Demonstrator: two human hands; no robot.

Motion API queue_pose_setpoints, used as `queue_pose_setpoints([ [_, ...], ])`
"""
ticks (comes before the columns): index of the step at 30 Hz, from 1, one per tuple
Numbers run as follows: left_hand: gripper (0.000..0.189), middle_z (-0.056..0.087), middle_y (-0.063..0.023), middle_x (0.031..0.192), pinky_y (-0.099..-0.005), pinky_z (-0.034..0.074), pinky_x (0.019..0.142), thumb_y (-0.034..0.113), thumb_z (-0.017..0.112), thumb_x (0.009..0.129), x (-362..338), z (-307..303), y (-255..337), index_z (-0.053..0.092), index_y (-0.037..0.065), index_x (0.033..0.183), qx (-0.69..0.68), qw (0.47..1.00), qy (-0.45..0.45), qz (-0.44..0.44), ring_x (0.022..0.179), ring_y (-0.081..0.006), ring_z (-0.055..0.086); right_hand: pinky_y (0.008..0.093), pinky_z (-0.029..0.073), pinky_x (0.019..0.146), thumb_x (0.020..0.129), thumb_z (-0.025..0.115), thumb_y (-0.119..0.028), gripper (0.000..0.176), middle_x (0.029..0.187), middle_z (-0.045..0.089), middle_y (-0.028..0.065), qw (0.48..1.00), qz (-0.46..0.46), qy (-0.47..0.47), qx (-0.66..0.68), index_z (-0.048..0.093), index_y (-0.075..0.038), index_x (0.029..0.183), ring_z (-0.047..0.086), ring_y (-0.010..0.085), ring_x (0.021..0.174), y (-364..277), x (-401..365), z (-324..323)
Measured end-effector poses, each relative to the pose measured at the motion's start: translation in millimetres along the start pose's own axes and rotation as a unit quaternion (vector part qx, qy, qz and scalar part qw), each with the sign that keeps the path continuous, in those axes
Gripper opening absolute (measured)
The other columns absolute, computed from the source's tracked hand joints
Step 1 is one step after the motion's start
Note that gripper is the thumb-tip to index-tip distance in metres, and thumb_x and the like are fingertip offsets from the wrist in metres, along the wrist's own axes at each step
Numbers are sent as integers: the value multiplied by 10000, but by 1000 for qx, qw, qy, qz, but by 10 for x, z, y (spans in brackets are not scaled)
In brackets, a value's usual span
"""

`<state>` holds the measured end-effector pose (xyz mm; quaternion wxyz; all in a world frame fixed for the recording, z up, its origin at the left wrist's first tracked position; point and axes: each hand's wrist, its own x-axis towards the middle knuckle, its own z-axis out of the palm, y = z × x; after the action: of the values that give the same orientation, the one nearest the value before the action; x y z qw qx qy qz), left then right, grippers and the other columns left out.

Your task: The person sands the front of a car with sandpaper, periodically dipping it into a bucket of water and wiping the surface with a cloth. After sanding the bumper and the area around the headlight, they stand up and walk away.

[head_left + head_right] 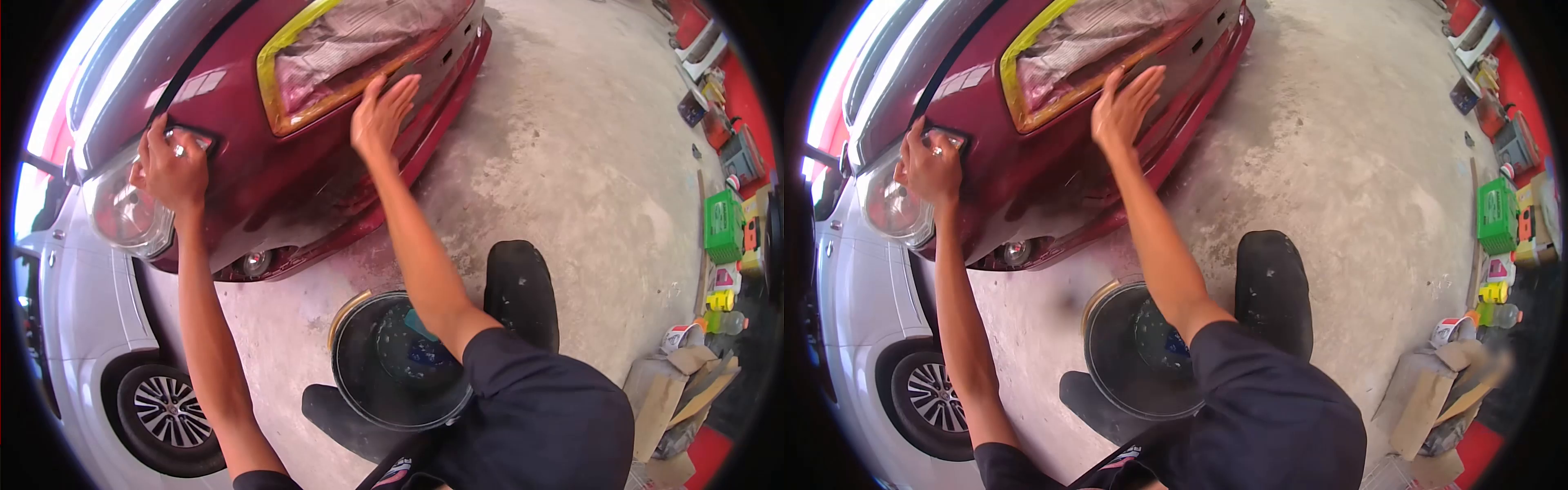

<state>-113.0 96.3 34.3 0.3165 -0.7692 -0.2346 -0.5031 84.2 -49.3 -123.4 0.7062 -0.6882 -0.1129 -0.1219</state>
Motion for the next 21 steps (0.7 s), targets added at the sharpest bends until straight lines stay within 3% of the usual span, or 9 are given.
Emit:
queue_pose_setpoints([
  [1,368,736,-25,1257,-451,400,1043,259,605,953,-19,3,-3,665,185,1308,9,1000,-6,-8,1239,-229,650,593,57,1286,1080,378,-574,983,1687,-10,379,998,56,8,20,7,185,1583,-2,510,1587,4,170,-26],
  [5,374,735,-15,1252,-448,360,1060,275,583,962,-19,-18,-6,659,193,1318,29,1000,-2,-3,1229,-212,653,579,36,1290,937,541,-745,1280,1645,-62,445,987,-156,-39,20,-47,201,1568,-15,540,1575,-444,-1380,61],
  [8,374,734,-16,1249,-444,348,1054,268,580,963,-28,15,-65,662,202,1322,25,1000,4,18,1218,-206,656,581,26,1289,879,567,-800,1370,1633,-59,463,984,-162,-79,-7,-58,212,1559,-20,572,1560,-281,-1084,-66],
  [10,370,732,-18,1250,-442,348,1047,268,579,966,-34,27,-40,666,205,1320,26,1000,-2,5,1210,-205,658,572,9,1291,902,603,-713,1297,1666,-27,417,999,-33,3,-35,-29,200,1572,-27,528,1580,1,-294,63],
  [13,363,734,-17,1242,-435,349,1046,265,578,967,-57,42,-46,677,209,1312,29,1000,0,1,1191,-207,665,574,-3,1289,913,617,-676,1264,1674,-29,404,998,58,34,16,-25,185,1580,-38,508,1588,-16,67,115],
  [15,363,737,-15,1237,-427,351,1045,263,578,966,-27,12,-32,680,210,1311,36,999,6,10,1184,-208,669,601,23,1278,956,560,-687,1209,1670,-26,409,995,-95,24,-8,-31,154,1592,-3,525,1583,-288,-701,25],
  [17,368,736,-14,1242,-437,348,1049,262,577,966,-14,1,-45,680,211,1316,35,999,5,13,1188,-208,668,588,17,1285,973,525,-700,1189,1677,-6,396,993,-106,-37,26,-20,156,1593,-4,495,1593,-183,-1048,45],
  [20,385,728,-15,1261,-455,348,1051,267,582,952,-58,44,-88,673,212,1322,34,999,-1,5,1209,-206,658,619,21,1274,944,541,-736,1244,1679,-23,395,997,76,7,-4,-36,154,1593,-6,485,1596,121,76,38],
  [21,392,724,-15,1269,-461,349,1051,270,585,945,-51,76,-101,670,212,1324,34,999,-1,-1,1219,-205,653,624,21,1272,935,544,-745,1259,1678,-33,395,996,91,7,7,-28,168,1587,-16,479,1598,127,281,47],
])
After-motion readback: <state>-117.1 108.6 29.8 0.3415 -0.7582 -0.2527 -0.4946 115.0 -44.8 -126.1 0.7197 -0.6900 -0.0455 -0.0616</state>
